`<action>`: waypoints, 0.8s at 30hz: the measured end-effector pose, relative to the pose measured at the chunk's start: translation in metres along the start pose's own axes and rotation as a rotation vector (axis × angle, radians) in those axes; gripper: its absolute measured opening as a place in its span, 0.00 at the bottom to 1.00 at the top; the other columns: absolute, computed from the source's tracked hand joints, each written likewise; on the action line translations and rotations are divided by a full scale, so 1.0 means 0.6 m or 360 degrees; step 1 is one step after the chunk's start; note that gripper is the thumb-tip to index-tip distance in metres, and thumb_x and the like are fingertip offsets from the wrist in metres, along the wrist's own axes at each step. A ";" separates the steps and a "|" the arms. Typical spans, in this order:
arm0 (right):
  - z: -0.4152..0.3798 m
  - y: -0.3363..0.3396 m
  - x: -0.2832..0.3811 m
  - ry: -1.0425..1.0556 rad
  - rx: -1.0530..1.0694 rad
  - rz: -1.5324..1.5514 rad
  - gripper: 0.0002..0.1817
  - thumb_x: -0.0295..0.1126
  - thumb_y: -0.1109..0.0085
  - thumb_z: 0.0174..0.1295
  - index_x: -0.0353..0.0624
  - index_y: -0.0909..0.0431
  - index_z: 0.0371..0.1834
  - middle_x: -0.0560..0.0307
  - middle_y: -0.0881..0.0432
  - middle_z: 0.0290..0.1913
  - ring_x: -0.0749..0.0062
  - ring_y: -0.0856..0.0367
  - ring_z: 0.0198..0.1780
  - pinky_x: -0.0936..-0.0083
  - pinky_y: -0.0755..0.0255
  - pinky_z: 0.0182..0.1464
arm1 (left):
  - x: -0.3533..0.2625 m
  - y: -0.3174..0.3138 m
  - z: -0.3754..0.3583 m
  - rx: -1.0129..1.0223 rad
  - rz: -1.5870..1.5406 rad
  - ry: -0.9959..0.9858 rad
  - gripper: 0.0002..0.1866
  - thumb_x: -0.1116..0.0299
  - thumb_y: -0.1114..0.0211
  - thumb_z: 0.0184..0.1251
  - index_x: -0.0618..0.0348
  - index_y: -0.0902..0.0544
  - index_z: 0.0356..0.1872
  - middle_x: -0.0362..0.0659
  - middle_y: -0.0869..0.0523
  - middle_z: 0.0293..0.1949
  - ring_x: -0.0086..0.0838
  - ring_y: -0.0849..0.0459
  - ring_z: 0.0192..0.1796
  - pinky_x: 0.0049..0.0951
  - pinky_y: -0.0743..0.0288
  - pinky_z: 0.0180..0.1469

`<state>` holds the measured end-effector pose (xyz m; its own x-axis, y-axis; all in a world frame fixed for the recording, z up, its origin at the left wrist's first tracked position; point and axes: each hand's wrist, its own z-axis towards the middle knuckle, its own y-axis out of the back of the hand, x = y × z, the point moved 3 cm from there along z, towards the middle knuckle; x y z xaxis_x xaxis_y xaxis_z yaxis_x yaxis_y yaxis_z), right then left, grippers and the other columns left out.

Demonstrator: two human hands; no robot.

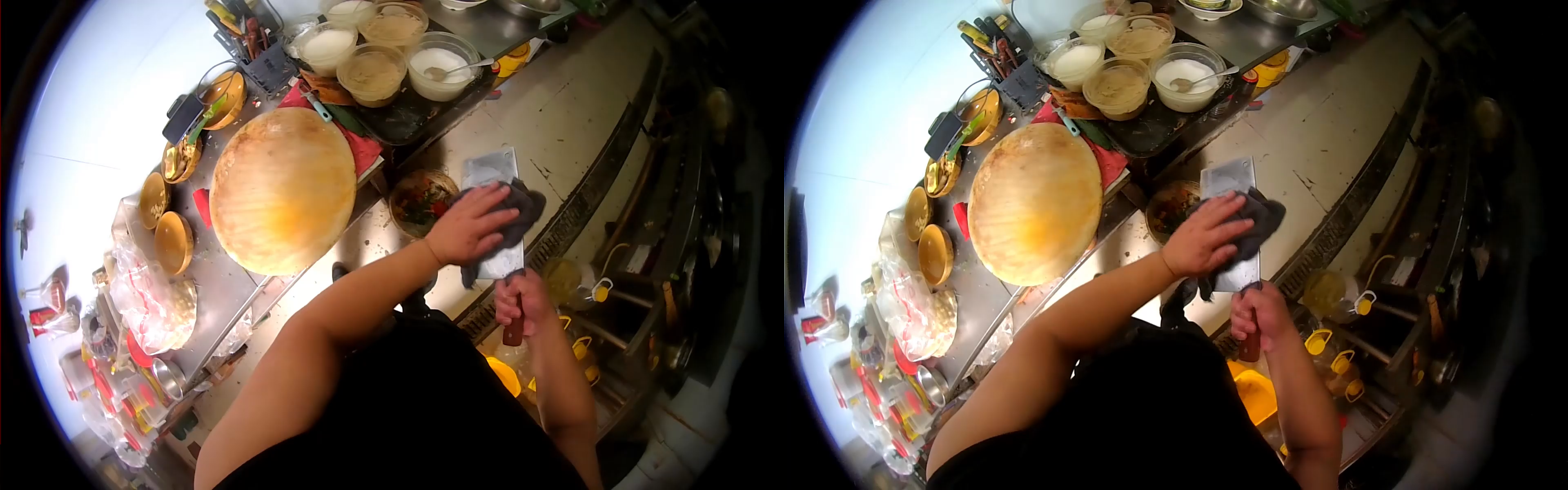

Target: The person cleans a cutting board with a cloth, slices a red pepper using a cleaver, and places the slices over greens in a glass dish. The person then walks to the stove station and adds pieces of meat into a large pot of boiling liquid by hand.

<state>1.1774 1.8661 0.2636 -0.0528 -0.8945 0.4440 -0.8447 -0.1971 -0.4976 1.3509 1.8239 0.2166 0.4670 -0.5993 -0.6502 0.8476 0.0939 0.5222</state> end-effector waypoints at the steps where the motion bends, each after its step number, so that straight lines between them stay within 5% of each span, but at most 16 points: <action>1: -0.004 0.002 0.003 -0.0029 0.0006 -0.0044 0.09 0.26 0.55 0.48 0.44 0.38 0.13 0.62 0.40 0.12 0.76 0.41 0.10 0.74 0.38 0.17 | 0.012 0.001 0.006 -0.0053 0.0030 0.0014 0.26 0.65 0.35 0.56 0.51 0.24 0.59 0.55 0.34 0.67 0.53 0.36 0.69 0.50 0.42 0.69; 7: -0.016 0.024 0.011 -0.0051 0.0064 -0.0054 0.08 0.25 0.55 0.47 0.42 0.37 0.13 0.61 0.39 0.11 0.75 0.40 0.09 0.74 0.37 0.17 | 0.058 0.002 0.034 -0.0144 0.0098 0.0128 0.25 0.67 0.37 0.60 0.53 0.25 0.60 0.55 0.32 0.66 0.53 0.34 0.67 0.45 0.40 0.68; 9: -0.025 0.026 0.009 -0.0063 0.0068 -0.0075 0.08 0.25 0.55 0.47 0.42 0.37 0.13 0.61 0.39 0.12 0.75 0.40 0.09 0.74 0.37 0.17 | 0.093 0.018 0.032 -0.0322 -0.0046 0.0678 0.23 0.70 0.41 0.63 0.56 0.26 0.61 0.54 0.29 0.64 0.48 0.31 0.66 0.38 0.38 0.68; 10: -0.030 0.024 0.004 -0.0083 0.0057 -0.0088 0.06 0.24 0.54 0.46 0.41 0.37 0.14 0.61 0.39 0.12 0.75 0.40 0.09 0.73 0.39 0.16 | 0.108 0.030 0.036 -0.0411 -0.0001 0.0713 0.20 0.69 0.43 0.66 0.56 0.24 0.59 0.53 0.23 0.59 0.46 0.25 0.61 0.35 0.33 0.64; 13: -0.038 0.026 -0.003 -0.0139 0.0068 -0.0072 0.04 0.22 0.53 0.44 0.40 0.36 0.17 0.60 0.38 0.12 0.74 0.39 0.09 0.73 0.38 0.15 | 0.155 0.043 0.023 -0.0362 -0.0257 0.1378 0.19 0.55 0.47 0.70 0.58 0.20 0.51 0.53 0.17 0.46 0.47 0.18 0.47 0.38 0.24 0.49; 14: -0.038 0.026 -0.006 -0.0016 0.0013 -0.0181 0.03 0.22 0.52 0.44 0.39 0.35 0.18 0.59 0.37 0.12 0.74 0.38 0.10 0.73 0.38 0.15 | 0.165 0.049 0.018 -0.0374 -0.0257 0.1380 0.19 0.55 0.47 0.70 0.58 0.20 0.51 0.53 0.17 0.46 0.47 0.18 0.47 0.38 0.24 0.49; 16: -0.029 0.030 -0.014 0.0201 -0.0094 -0.0315 0.02 0.21 0.51 0.46 0.37 0.32 0.19 0.57 0.34 0.13 0.72 0.35 0.10 0.72 0.37 0.16 | 0.188 0.036 -0.009 -0.0915 -0.1794 0.2272 0.22 0.48 0.49 0.70 0.57 0.18 0.42 0.49 0.14 0.39 0.43 0.16 0.43 0.38 0.24 0.51; 19: 0.004 0.024 -0.023 0.0237 -0.0232 -0.0352 0.03 0.21 0.50 0.51 0.37 0.32 0.21 0.57 0.33 0.13 0.72 0.34 0.11 0.74 0.35 0.18 | 0.155 -0.007 -0.008 -0.1083 -0.2503 0.2420 0.23 0.42 0.48 0.68 0.52 0.19 0.34 0.45 0.16 0.33 0.37 0.18 0.35 0.40 0.22 0.44; 23: 0.046 0.020 -0.029 0.0242 -0.0309 -0.0557 0.02 0.22 0.50 0.51 0.37 0.31 0.24 0.56 0.34 0.12 0.71 0.35 0.10 0.74 0.37 0.16 | 0.110 -0.022 0.006 -0.1287 -0.2042 0.2343 0.24 0.40 0.50 0.69 0.51 0.21 0.31 0.41 0.23 0.28 0.33 0.24 0.29 0.38 0.24 0.38; 24: 0.053 0.017 -0.030 0.0230 -0.0303 -0.0567 0.02 0.22 0.50 0.51 0.37 0.31 0.24 0.56 0.34 0.12 0.71 0.35 0.10 0.74 0.37 0.16 | 0.108 -0.020 0.004 -0.1279 -0.1849 0.2260 0.25 0.43 0.51 0.71 0.58 0.20 0.35 0.45 0.20 0.31 0.36 0.22 0.34 0.37 0.25 0.42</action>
<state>1.1864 1.8674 0.2269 0.1975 -0.7156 0.6699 -0.9061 -0.3940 -0.1537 1.3706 1.7821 0.1693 -0.7986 0.2759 -0.5350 0.5455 0.7074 -0.4495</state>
